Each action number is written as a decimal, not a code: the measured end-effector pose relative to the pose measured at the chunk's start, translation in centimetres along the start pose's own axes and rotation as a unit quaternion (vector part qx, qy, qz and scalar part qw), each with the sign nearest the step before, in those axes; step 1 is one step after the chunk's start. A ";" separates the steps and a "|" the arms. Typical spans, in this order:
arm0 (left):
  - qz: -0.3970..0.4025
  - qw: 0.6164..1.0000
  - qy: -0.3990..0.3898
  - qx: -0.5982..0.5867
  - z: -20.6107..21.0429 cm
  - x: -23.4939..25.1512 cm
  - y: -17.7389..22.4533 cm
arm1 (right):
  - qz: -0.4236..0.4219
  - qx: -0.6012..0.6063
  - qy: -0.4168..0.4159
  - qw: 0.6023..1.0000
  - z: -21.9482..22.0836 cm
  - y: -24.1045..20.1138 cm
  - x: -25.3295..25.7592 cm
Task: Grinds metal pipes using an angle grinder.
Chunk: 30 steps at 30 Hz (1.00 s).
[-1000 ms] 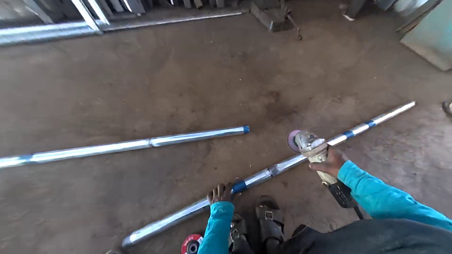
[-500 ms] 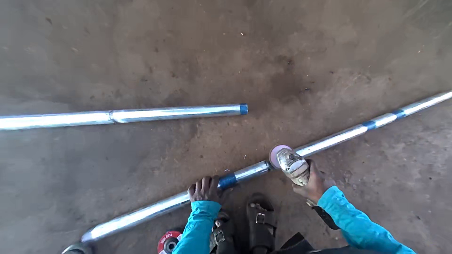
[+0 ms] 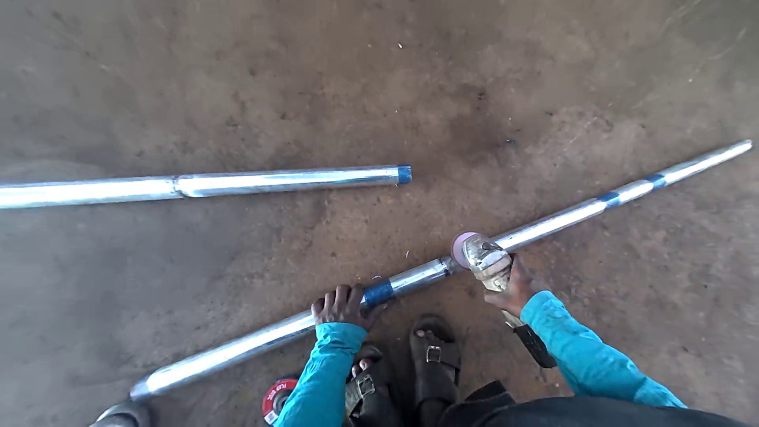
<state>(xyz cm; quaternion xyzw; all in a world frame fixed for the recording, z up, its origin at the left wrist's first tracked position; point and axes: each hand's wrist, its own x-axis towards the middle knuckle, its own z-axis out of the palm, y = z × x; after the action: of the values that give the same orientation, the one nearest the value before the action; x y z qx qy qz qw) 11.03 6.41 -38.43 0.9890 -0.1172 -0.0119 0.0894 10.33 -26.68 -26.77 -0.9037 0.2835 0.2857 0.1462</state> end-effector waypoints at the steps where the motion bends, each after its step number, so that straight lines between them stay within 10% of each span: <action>1: 0.002 1.000 0.003 0.005 0.1 0.1 -0.1 | 0.010 -0.017 -0.004 1.000 -0.2 -0.1 0.0; 12: -0.016 0.996 -0.086 -0.011 -0.8 0.9 -0.2 | 0.020 -0.019 0.006 1.000 0.5 -1.0 -0.6; 30: 0.015 1.000 0.011 0.001 1.0 -0.1 -0.6 | 0.052 -0.070 -0.001 0.996 -0.6 -2.4 -0.1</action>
<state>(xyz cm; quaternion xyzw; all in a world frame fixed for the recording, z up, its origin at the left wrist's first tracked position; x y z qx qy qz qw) 11.03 6.81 -39.56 0.9873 -0.1309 0.0007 0.0901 11.92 -24.97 -25.99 -0.8955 0.3092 0.3128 0.0673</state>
